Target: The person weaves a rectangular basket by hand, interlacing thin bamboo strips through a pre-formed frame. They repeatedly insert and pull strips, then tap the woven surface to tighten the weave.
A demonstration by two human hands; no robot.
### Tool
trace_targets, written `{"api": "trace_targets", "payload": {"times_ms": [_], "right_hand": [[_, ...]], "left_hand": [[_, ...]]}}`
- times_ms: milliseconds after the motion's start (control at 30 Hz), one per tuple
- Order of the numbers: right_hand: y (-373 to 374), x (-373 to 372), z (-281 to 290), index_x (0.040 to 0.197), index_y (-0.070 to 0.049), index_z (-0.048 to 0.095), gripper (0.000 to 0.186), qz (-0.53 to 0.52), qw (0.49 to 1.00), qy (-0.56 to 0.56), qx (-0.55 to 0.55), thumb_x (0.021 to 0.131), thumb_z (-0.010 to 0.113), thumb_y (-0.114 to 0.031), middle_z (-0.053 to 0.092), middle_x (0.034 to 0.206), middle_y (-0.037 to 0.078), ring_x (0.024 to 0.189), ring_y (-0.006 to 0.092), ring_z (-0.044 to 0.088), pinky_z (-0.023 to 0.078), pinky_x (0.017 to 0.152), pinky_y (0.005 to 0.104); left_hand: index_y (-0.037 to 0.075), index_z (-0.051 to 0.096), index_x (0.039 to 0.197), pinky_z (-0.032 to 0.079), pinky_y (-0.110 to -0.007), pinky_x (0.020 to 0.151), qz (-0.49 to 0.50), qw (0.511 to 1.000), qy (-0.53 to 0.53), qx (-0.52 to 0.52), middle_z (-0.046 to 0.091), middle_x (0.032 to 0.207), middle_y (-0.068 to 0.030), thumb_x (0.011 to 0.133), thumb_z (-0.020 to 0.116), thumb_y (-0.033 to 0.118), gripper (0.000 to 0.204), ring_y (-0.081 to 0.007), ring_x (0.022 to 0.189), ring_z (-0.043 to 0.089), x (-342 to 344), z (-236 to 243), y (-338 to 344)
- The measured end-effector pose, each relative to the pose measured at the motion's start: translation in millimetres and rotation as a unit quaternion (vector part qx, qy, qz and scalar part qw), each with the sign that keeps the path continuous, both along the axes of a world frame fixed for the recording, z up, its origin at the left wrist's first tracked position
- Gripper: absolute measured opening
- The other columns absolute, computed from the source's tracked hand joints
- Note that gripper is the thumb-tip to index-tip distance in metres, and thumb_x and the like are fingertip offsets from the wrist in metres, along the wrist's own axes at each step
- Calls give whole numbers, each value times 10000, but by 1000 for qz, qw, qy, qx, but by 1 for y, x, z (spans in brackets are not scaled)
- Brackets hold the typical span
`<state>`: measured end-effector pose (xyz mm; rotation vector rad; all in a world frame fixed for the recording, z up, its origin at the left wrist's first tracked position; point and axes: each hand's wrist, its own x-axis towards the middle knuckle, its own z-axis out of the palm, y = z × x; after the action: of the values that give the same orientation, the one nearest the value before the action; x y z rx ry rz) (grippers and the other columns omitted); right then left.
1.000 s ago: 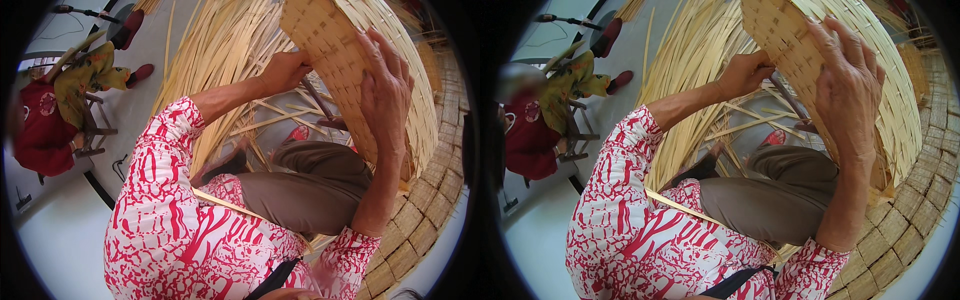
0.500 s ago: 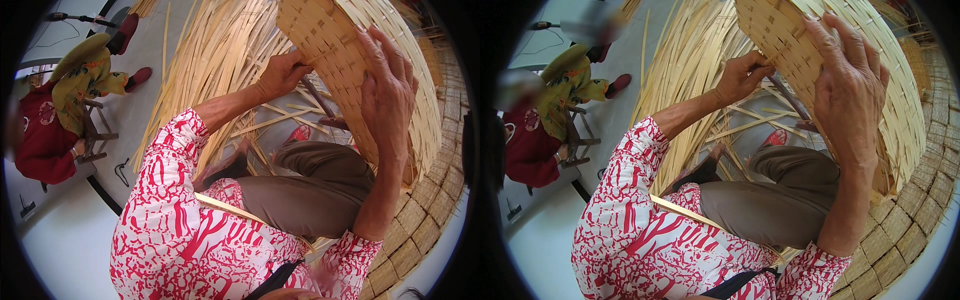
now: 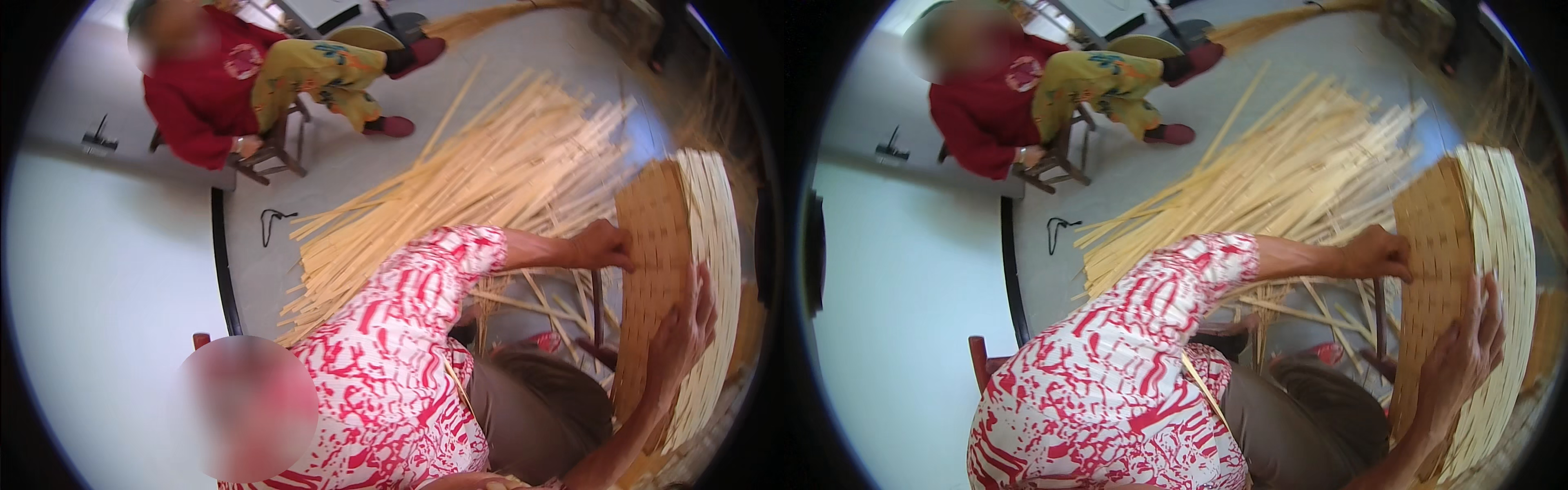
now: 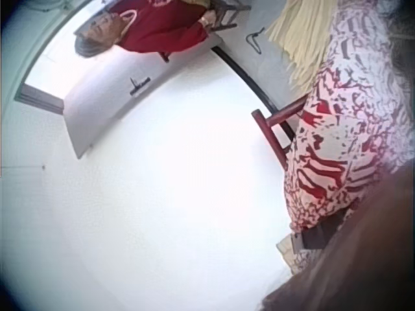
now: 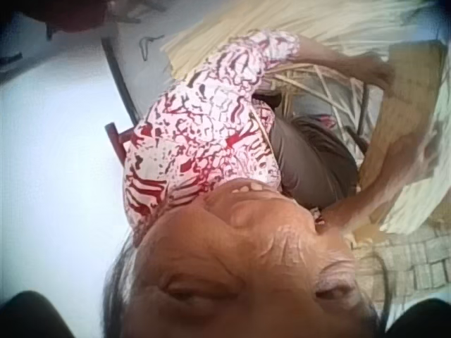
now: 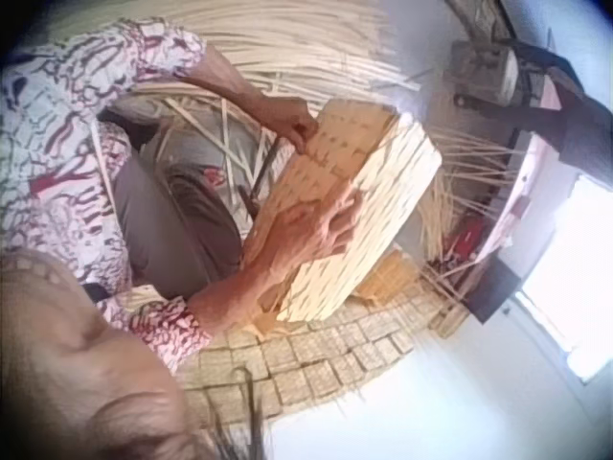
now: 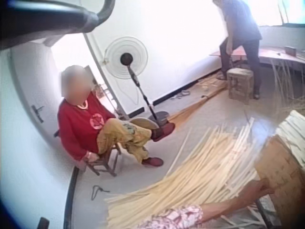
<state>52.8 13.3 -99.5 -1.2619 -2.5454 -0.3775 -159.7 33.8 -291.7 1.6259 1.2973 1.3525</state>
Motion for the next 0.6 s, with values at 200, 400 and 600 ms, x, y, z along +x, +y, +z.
{"api": "trace_targets", "payload": {"times_ms": [200, 400, 600], "right_hand": [[13, -2, -14, 1551, -199, 451, 666, 1, 999, -16, 29, 910, 499, -26, 476, 1557, 63, 1424, 280, 443, 358, 1135, 437], [27, 5, -13, 1547, -177, 447, 646, 1, 996, 87, 28, 921, 500, -25, 480, 1557, 65, 1431, 294, 448, 374, 1138, 439], [22, 13, 14, 1455, -43, 526, 495, 112, 980, 134, -98, 962, 498, -10, 543, 1468, 182, 1354, 359, 517, 420, 1104, 450]], "left_hand": [[111, 646, 637, 471, -434, 574, 84, 982, 170, -6, 654, 652, -96, 612, 889, 561, 512, -328, 629, 657, -10, 11, 17], [73, 691, 733, 499, -483, 642, 33, 962, 269, -25, 672, 697, -159, 694, 815, 585, 529, -388, 718, 682, 8, 27, 48], [117, 747, 856, 516, -481, 745, 23, 958, 279, -66, 732, 850, -143, 768, 773, 549, 442, -335, 837, 706, -3, -15, 35]]}}
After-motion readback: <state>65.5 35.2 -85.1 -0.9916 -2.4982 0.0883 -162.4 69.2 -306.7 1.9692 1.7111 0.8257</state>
